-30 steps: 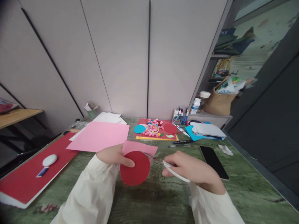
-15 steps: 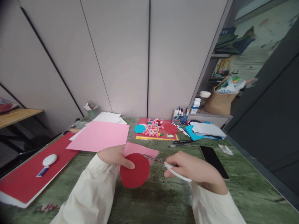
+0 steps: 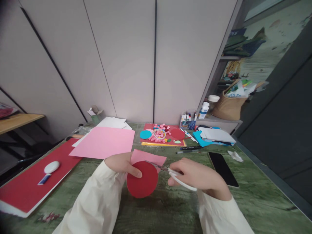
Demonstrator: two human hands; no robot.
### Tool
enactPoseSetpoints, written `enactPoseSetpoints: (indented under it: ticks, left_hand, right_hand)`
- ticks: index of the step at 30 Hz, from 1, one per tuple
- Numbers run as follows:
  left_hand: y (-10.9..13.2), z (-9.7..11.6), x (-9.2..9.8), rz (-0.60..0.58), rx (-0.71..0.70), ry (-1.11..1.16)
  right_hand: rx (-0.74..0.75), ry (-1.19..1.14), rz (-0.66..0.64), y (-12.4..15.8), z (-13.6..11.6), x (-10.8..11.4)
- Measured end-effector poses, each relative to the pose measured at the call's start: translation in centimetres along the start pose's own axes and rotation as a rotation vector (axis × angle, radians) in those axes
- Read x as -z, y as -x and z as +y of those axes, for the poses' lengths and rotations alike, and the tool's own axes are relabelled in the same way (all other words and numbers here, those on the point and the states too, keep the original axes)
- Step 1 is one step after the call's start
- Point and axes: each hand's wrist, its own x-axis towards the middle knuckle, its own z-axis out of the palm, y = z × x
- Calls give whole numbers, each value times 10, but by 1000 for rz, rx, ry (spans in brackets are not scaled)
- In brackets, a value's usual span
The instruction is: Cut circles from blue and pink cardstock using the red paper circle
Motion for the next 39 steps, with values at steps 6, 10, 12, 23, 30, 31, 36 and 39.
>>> enactPoseSetpoints:
  ticks: [6,10,12,23,30,31,36,39]
  left_hand:
    - [5,2,10,53,-29,5]
    - [10,4,15,97,-114,112]
    - [9,4,13,140,-151,122]
    - [0,3,-2,78,-290,104]
    - [-6,4,-4,164,-295,103]
    - [-8,4,-4,220,-303,93]
    - [-19,5,-10,565,-371,17]
    - [-21,8,-18,601,-431,27]
  right_hand:
    - [-22,-3,-10,9,8,7]
    - [-31,-111,101,14,8,11]
    - [-34,-221,242,7,2,6]
    - [27,-525,602,-35,-21,-30]
    - [1,-678,560,-33,-17,-26]
    - [-20,-702,612,-34,-16,-26]
    - [-37,-775,962,-39,-11,-33]
    - [-16,-759,1123,-41,-11,-39]
